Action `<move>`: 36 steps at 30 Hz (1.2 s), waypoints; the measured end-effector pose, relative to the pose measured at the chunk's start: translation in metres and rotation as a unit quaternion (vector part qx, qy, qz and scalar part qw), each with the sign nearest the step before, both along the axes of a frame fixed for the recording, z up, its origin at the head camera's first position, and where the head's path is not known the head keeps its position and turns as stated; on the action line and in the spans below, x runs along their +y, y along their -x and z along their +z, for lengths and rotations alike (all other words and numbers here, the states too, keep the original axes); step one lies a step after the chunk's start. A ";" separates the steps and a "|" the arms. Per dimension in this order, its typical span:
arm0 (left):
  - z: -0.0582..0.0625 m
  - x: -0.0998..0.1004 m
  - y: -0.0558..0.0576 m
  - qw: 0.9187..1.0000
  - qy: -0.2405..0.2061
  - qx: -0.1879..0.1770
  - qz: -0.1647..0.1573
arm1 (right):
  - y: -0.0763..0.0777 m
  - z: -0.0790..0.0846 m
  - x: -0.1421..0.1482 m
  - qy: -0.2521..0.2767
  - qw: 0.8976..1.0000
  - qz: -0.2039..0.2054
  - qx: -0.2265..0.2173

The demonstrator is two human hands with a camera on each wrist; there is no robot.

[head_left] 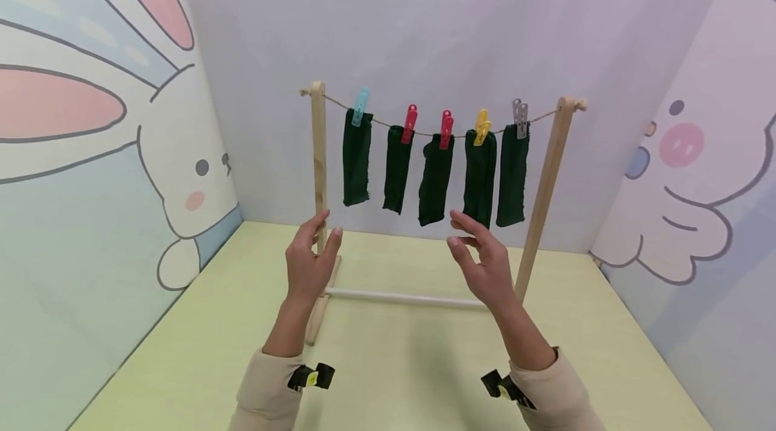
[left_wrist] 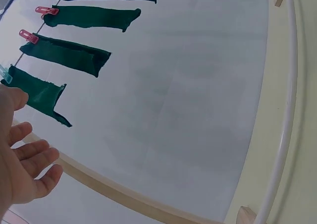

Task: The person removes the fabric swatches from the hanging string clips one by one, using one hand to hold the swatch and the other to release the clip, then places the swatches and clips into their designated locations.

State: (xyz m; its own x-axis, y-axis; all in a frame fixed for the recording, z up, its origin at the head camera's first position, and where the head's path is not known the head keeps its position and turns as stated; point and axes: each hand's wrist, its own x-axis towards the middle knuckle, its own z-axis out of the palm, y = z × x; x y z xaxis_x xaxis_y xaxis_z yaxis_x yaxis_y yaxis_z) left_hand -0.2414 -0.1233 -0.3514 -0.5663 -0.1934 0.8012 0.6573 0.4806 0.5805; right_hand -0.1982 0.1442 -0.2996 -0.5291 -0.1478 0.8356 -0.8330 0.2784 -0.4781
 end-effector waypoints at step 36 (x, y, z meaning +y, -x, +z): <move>0.037 0.010 0.033 0.995 -0.025 -0.071 -0.071 | 0.030 0.061 -0.038 -0.009 0.999 0.046 0.007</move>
